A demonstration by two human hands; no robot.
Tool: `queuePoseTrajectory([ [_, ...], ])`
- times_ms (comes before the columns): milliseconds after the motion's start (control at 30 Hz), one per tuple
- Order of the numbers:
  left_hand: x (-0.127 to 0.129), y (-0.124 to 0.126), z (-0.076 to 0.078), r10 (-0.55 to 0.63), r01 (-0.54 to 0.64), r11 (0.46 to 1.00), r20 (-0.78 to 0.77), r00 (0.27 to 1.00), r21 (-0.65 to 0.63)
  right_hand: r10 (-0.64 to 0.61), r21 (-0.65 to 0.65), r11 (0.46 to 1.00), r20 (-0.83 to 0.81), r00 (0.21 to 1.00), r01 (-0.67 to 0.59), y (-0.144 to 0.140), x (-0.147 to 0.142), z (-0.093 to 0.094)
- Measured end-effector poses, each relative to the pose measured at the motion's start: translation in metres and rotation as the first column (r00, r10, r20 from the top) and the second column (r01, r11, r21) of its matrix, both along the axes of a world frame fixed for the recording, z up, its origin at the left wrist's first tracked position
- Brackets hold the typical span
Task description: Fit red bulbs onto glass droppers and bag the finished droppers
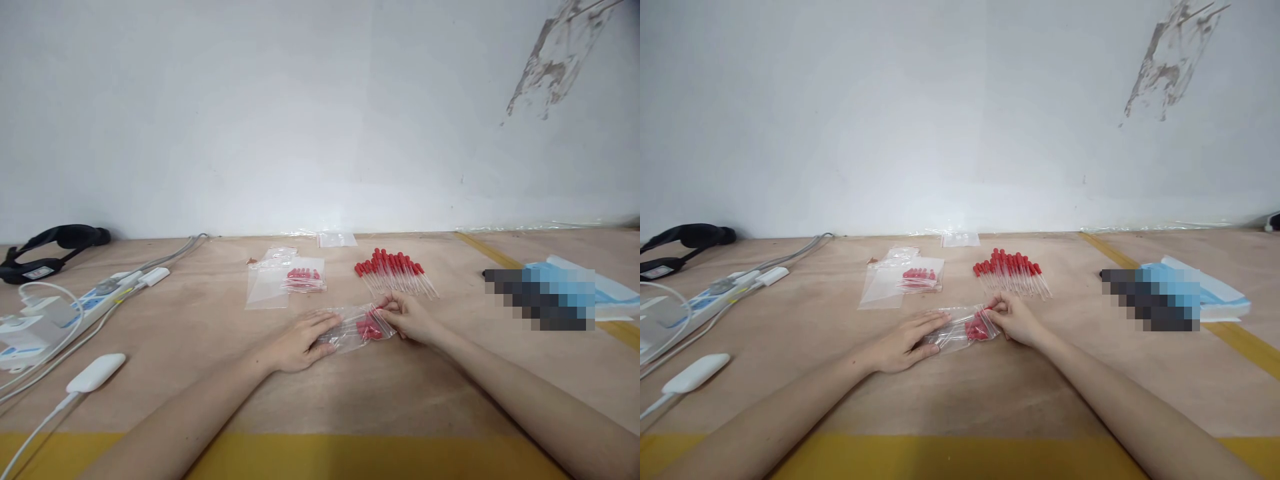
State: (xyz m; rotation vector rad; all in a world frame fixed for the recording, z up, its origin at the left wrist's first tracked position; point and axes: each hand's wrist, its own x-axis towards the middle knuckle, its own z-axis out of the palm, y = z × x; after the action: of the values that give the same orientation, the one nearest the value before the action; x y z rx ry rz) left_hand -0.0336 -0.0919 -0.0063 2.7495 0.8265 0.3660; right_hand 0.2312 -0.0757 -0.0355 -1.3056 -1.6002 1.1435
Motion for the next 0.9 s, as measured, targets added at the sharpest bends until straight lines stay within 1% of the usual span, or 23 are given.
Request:
queuePoseTrajectory([
  [67,0.0,0.0,0.0,0.004,-0.004,1.0,0.001,1.0,0.0,-0.045,0.012,0.999,0.016,0.999,0.045,0.004,-0.001,-0.003],
  [200,-0.001,0.0,-0.001,0.013,-0.013,1.0,0.002,1.0,0.002,-0.115,0.105,0.988,0.016,0.993,0.113,0.009,-0.007,-0.007],
  [267,-0.002,0.0,-0.002,0.009,-0.009,1.0,0.004,1.0,0.007,-0.155,0.123,0.981,0.008,0.988,0.153,0.008,-0.01,-0.007],
  [333,-0.002,0.001,-0.003,0.008,-0.008,1.0,0.003,1.0,0.009,-0.124,0.072,0.989,-0.054,0.991,0.127,0.005,-0.012,-0.005],
  [400,-0.001,0.001,-0.003,0.009,-0.009,1.0,0.001,1.0,0.006,-0.036,-0.016,0.999,-0.12,0.992,0.034,0.001,-0.012,-0.001],
  [433,-0.001,0.001,-0.003,0.009,-0.009,1.0,-0.001,1.0,0.004,-0.001,-0.054,0.999,-0.126,0.992,-0.006,0.0,-0.011,0.0],
  [500,-0.001,0.001,-0.003,0.009,-0.009,1.0,-0.003,1.0,-0.001,0.021,-0.087,0.996,-0.082,0.996,-0.028,-0.002,-0.006,0.004],
  [567,-0.001,0.001,-0.003,0.009,-0.009,1.0,-0.004,1.0,-0.005,-0.022,-0.07,0.997,-0.008,1.0,0.021,0.0,0.0,0.007],
  [633,-0.001,0.001,-0.003,0.007,-0.007,1.0,-0.012,1.0,-0.006,-0.108,0.004,0.994,0.074,0.991,0.108,0.007,0.006,0.012],
  [700,-0.001,0.001,-0.002,0.002,-0.002,1.0,-0.022,1.0,-0.009,-0.216,0.164,0.969,0.193,0.957,0.185,0.018,0.01,0.018],
  [733,-0.001,0.001,-0.002,0.002,-0.002,1.0,-0.025,1.0,-0.011,-0.264,0.26,0.945,0.259,0.929,0.196,0.024,0.01,0.021],
  [767,-0.001,0.001,-0.002,0.004,-0.004,1.0,-0.024,1.0,-0.012,-0.3,0.346,0.921,0.328,0.896,0.181,0.03,0.008,0.025],
  [800,0.0,0.001,-0.001,0.007,-0.007,1.0,-0.021,1.0,-0.016,-0.322,0.405,0.902,0.401,0.858,0.149,0.037,0.005,0.028],
  [833,0.0,0.001,0.0,0.009,-0.01,1.0,-0.016,1.0,-0.019,-0.332,0.432,0.895,0.473,0.816,0.114,0.043,0.0,0.031],
  [900,0.0,0.0,0.001,0.01,-0.011,1.0,-0.01,1.0,-0.027,-0.332,0.419,0.905,0.586,0.739,0.074,0.055,-0.013,0.034],
])
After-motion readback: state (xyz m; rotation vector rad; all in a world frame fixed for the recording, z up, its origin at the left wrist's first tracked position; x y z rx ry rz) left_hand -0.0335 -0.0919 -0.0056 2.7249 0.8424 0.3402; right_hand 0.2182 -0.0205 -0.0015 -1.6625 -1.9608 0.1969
